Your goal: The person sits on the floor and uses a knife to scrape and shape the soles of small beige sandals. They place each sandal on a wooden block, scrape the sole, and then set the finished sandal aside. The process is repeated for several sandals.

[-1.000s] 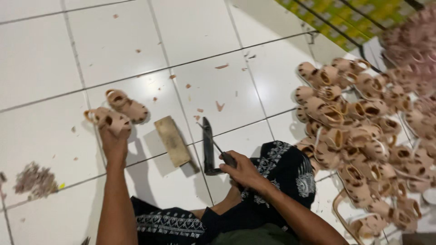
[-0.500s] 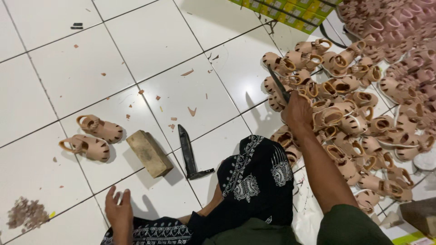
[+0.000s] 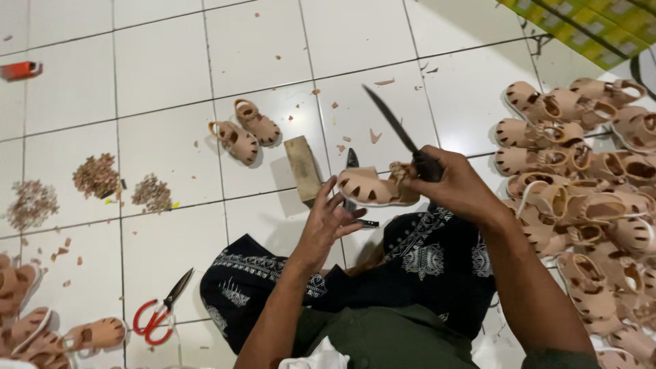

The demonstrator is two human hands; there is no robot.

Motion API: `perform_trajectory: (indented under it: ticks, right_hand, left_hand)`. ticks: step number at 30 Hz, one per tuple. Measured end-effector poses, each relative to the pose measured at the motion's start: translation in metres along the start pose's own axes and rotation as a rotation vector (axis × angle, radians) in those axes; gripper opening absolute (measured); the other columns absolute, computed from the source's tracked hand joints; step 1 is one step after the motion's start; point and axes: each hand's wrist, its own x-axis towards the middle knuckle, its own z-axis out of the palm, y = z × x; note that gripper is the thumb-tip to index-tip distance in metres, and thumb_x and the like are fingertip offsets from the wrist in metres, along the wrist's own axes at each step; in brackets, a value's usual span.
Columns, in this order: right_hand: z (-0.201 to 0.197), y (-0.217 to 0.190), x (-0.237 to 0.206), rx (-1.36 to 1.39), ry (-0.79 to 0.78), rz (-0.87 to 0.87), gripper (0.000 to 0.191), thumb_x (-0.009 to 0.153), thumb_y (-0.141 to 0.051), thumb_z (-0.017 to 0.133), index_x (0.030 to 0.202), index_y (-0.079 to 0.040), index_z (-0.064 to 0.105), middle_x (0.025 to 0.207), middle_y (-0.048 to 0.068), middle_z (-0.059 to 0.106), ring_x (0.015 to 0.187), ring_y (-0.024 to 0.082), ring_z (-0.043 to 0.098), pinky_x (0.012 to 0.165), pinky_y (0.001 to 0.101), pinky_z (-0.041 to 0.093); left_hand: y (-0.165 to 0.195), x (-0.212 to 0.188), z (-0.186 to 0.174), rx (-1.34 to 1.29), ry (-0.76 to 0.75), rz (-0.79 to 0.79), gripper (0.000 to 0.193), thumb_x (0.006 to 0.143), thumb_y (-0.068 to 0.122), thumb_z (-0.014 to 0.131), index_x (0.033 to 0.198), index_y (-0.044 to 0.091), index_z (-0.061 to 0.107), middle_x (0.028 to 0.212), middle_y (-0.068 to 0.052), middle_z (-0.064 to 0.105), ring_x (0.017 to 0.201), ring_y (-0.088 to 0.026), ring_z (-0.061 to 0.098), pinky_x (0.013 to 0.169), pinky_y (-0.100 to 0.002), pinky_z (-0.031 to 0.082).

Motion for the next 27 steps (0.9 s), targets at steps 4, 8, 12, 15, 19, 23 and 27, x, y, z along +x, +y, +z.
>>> perform_trajectory:
  ticks: [4, 8, 12, 15, 19, 23, 27]
  right_hand:
    - [0.035, -0.023, -0.003, -0.086, -0.068, -0.125, 0.021, 0.083, -0.016, 0.081, 0.097, -0.005, 0.069, 0.082, 0.006, 0.072, 0.076, 0.010, 0.068, 0.067, 0.0281, 0.055]
    - [0.057, -0.020, -0.007, 0.062, 0.146, -0.207, 0.019, 0.091, -0.016, 0.077, 0.094, -0.004, 0.064, 0.096, 0.007, 0.076, 0.078, 0.007, 0.069, 0.063, 0.0243, 0.055]
    - [0.077, -0.005, -0.014, 0.245, 0.212, -0.056, 0.018, 0.089, -0.015, 0.076, 0.092, -0.003, 0.064, 0.099, 0.010, 0.078, 0.060, 0.007, 0.059, 0.049, 0.0242, 0.048]
    - [0.090, 0.006, -0.016, 0.366, 0.161, -0.041, 0.021, 0.086, -0.015, 0.077, 0.089, -0.002, 0.061, 0.103, 0.008, 0.079, 0.054, 0.006, 0.059, 0.044, 0.0237, 0.047]
    - [0.102, 0.011, -0.013, 0.342, 0.119, 0.086, 0.021, 0.084, -0.017, 0.081, 0.092, -0.005, 0.065, 0.084, 0.008, 0.072, 0.053, 0.009, 0.058, 0.044, 0.0241, 0.046]
    - [0.106, 0.010, -0.010, 0.363, 0.075, 0.089, 0.023, 0.084, -0.017, 0.082, 0.091, -0.008, 0.063, 0.071, 0.005, 0.065, 0.053, 0.009, 0.058, 0.045, 0.0240, 0.047]
    - [0.108, 0.008, -0.011, 0.386, 0.060, 0.085, 0.021, 0.083, -0.013, 0.081, 0.089, -0.007, 0.061, 0.073, 0.003, 0.068, 0.057, 0.008, 0.062, 0.048, 0.0243, 0.051]
  left_hand:
    - [0.009, -0.012, 0.003, -0.198, 0.024, 0.075, 0.074, 0.093, 0.038, 0.069, 0.150, 0.011, 0.029, 0.132, -0.016, 0.056, 0.118, -0.033, 0.064, 0.101, -0.050, 0.057]
    - [0.006, -0.025, -0.012, -0.335, 0.101, 0.121, 0.063, 0.097, 0.039, 0.067, 0.144, 0.008, 0.040, 0.129, -0.014, 0.062, 0.118, -0.027, 0.065, 0.103, -0.046, 0.055]
    - [-0.003, -0.041, -0.022, -0.411, 0.153, 0.144, 0.064, 0.098, 0.043, 0.064, 0.145, 0.007, 0.039, 0.130, -0.014, 0.062, 0.116, -0.026, 0.066, 0.102, -0.044, 0.055]
    - [-0.008, -0.046, -0.022, -0.435, 0.184, 0.136, 0.066, 0.097, 0.043, 0.064, 0.144, 0.007, 0.037, 0.131, -0.016, 0.061, 0.115, -0.028, 0.067, 0.103, -0.044, 0.056]
    - [-0.014, -0.053, -0.014, -0.435, 0.202, 0.139, 0.067, 0.097, 0.042, 0.065, 0.144, 0.006, 0.035, 0.132, -0.018, 0.059, 0.116, -0.029, 0.066, 0.103, -0.047, 0.056]
    - [-0.016, -0.056, -0.010, -0.417, 0.202, 0.147, 0.068, 0.096, 0.042, 0.066, 0.145, 0.007, 0.034, 0.131, -0.018, 0.059, 0.116, -0.030, 0.067, 0.103, -0.047, 0.056]
    - [-0.021, -0.057, -0.012, -0.428, 0.193, 0.132, 0.067, 0.097, 0.042, 0.065, 0.145, 0.007, 0.034, 0.130, -0.019, 0.061, 0.114, -0.032, 0.067, 0.101, -0.047, 0.056]
